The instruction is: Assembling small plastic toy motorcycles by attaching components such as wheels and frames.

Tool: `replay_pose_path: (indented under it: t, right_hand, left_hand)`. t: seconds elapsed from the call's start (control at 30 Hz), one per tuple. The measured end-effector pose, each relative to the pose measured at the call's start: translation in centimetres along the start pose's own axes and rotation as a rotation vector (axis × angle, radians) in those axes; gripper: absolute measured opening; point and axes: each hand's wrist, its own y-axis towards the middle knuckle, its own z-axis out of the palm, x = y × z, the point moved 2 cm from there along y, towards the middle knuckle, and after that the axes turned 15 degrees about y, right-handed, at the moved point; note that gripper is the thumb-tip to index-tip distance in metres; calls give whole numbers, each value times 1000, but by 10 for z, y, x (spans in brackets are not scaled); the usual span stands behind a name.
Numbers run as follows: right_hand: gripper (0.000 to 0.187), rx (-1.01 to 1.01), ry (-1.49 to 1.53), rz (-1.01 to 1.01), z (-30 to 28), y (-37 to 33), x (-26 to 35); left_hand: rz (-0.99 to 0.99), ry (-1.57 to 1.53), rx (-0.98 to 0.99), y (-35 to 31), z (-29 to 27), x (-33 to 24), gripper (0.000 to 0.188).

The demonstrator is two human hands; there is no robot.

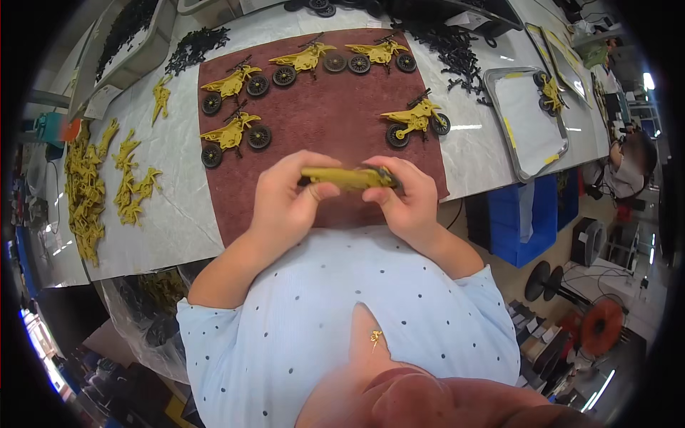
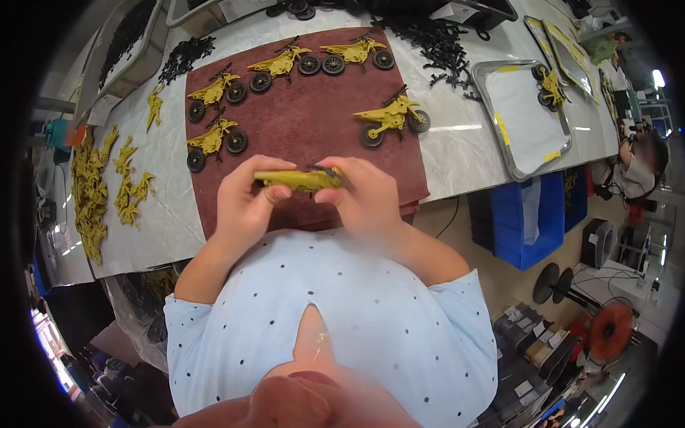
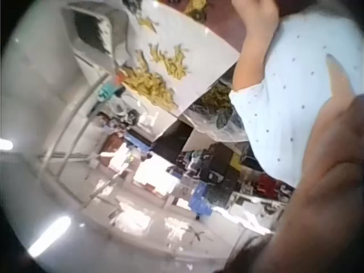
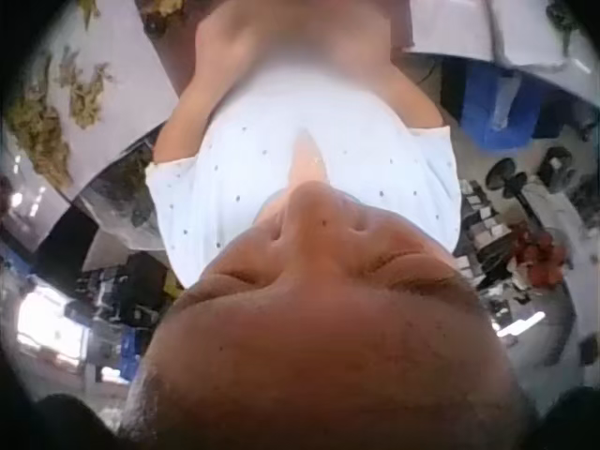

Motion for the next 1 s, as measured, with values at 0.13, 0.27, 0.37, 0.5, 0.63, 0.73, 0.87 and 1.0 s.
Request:
replay_pose_path:
  t: [0.13, 0.27, 0.37, 0.5, 0.63, 0.73, 0.87, 1.0]
  right_hand:
    - [35, 55, 709, 617, -1, 12, 3]
    - [36, 100, 1095, 874, -7, 17, 6]
    - [39, 81, 1145, 894, -12, 15, -6]
    - [41, 126, 1311, 974, -12, 12, -9]
    - [42, 228, 1582, 1111, -7, 8, -9]
    - [40, -19, 1332, 1023, -11, 13, -4]
    - [23, -411, 209, 73, -30, 6, -11]
    - [15, -185, -65, -128, -21, 5, 30]
  left_hand:
    - [-441, -548, 245, 4, 3, 8, 24]
    - [-564, -1046, 412, 4, 3, 20, 39]
    - [-148, -877, 209, 4, -3, 13, 53]
    - [169, -91, 114, 9, -4, 8, 62]
    - [433, -2, 66, 12, 4, 7, 42]
    - [379, 74, -38, 7, 3, -4, 33]
    - [329, 244, -165, 5, -2, -9, 33]
    - [341, 270, -169, 5, 1, -11, 34]
